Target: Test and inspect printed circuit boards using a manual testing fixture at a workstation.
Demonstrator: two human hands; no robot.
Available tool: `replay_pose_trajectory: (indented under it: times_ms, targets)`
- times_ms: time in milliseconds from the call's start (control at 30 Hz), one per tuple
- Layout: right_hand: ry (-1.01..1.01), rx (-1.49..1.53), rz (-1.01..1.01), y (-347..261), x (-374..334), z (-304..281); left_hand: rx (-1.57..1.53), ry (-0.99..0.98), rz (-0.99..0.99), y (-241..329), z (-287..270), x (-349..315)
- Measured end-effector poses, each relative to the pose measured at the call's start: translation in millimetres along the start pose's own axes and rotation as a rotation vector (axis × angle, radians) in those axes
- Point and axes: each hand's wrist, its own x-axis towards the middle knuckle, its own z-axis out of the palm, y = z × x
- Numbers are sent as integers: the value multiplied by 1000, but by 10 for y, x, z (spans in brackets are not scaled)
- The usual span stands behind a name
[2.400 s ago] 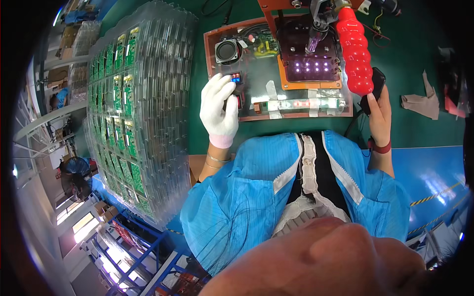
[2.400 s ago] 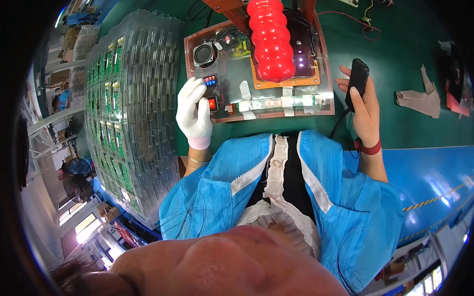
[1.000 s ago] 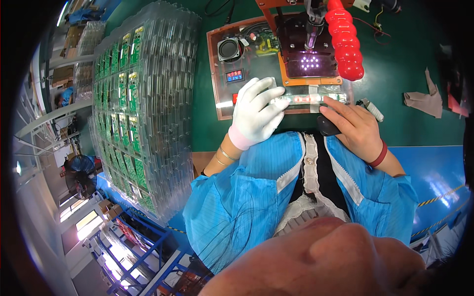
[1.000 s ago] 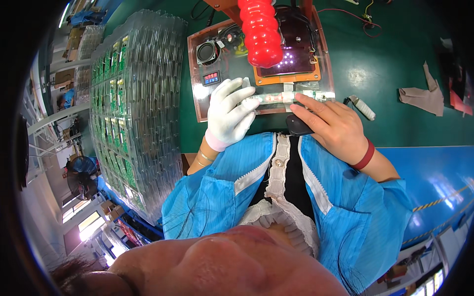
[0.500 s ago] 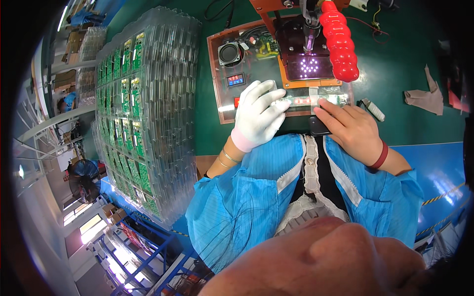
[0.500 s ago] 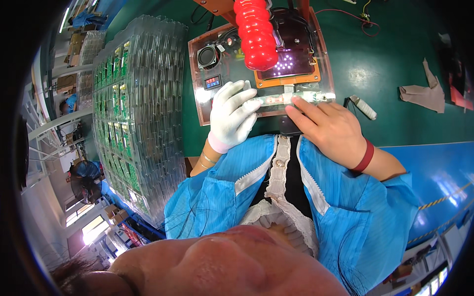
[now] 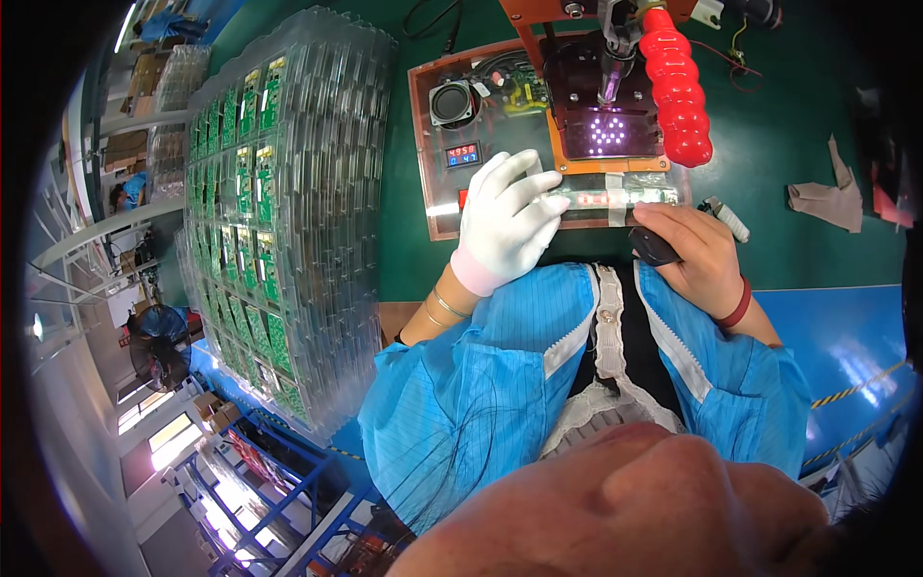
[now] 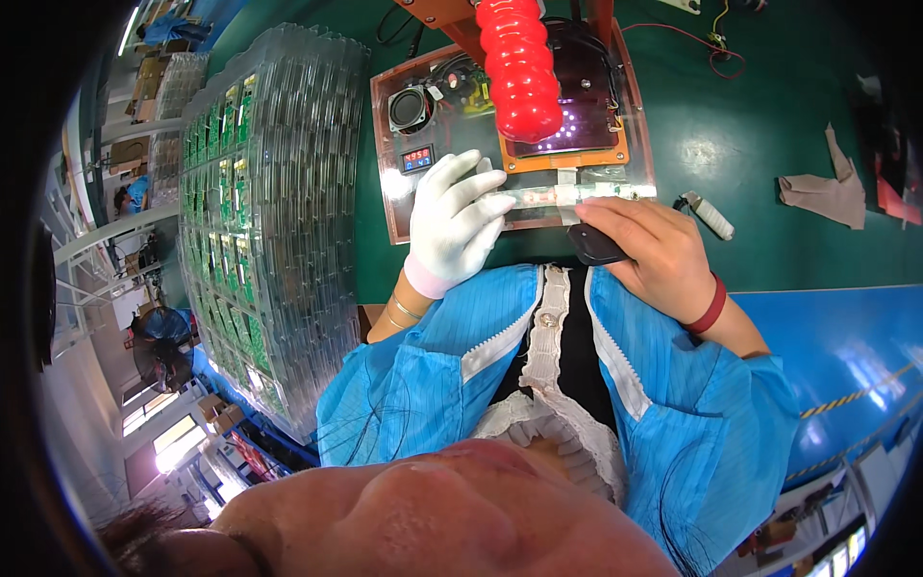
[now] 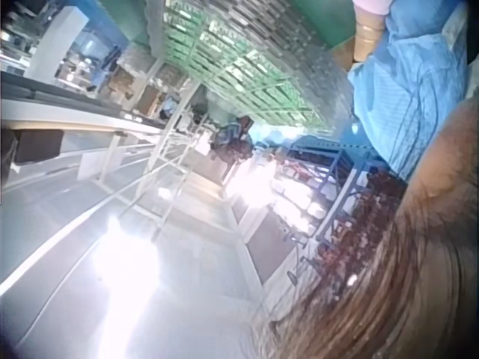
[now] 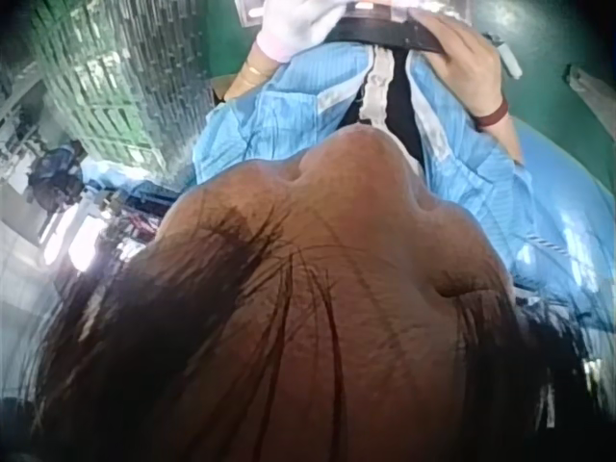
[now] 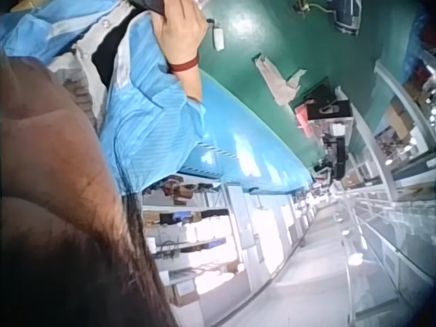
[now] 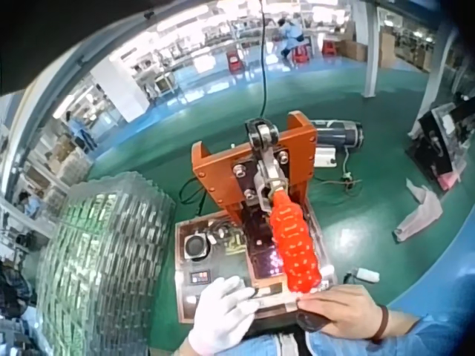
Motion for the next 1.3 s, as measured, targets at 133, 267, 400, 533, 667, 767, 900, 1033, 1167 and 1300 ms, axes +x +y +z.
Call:
replay_pose_trajectory:
  times_ms: [133, 267, 400, 533, 667, 767, 900, 1033, 1167, 1300]
  targets:
    - [45, 10, -8, 24, -23, -13, -29, 6, -15, 7, -1, -9]
    - [75, -80, 12, 58, -65, -56, -41, 10, -32, -18, -26, -66]
    - [35, -176, -7, 97, -104, -73, -44, 24, -55, -50, -90, -121]
    - [-54, -281, -55, 67, -96, -86, -44, 48, -20, -57, -110, -132]
    - [-204, -491, -147, -35, -44, -148, -1, 62, 11, -58, -84, -147]
    - [-260, -587, -226, -100, 23, -152, 17, 79, 28, -61, -55, -156]
    - [-278, -622, -255, -141, 94, -95, 28, 82, 24, -34, -46, -175]
    - [-279, -642, -234, -161, 104, -61, 30, 111, 54, -41, -39, -169]
    - [-274, -633, -209, -169, 85, -63, 11, 106, 53, -51, -34, -174]
    - [-251, -620, -198, -166, 70, -46, 24, 100, 39, -38, -35, -181]
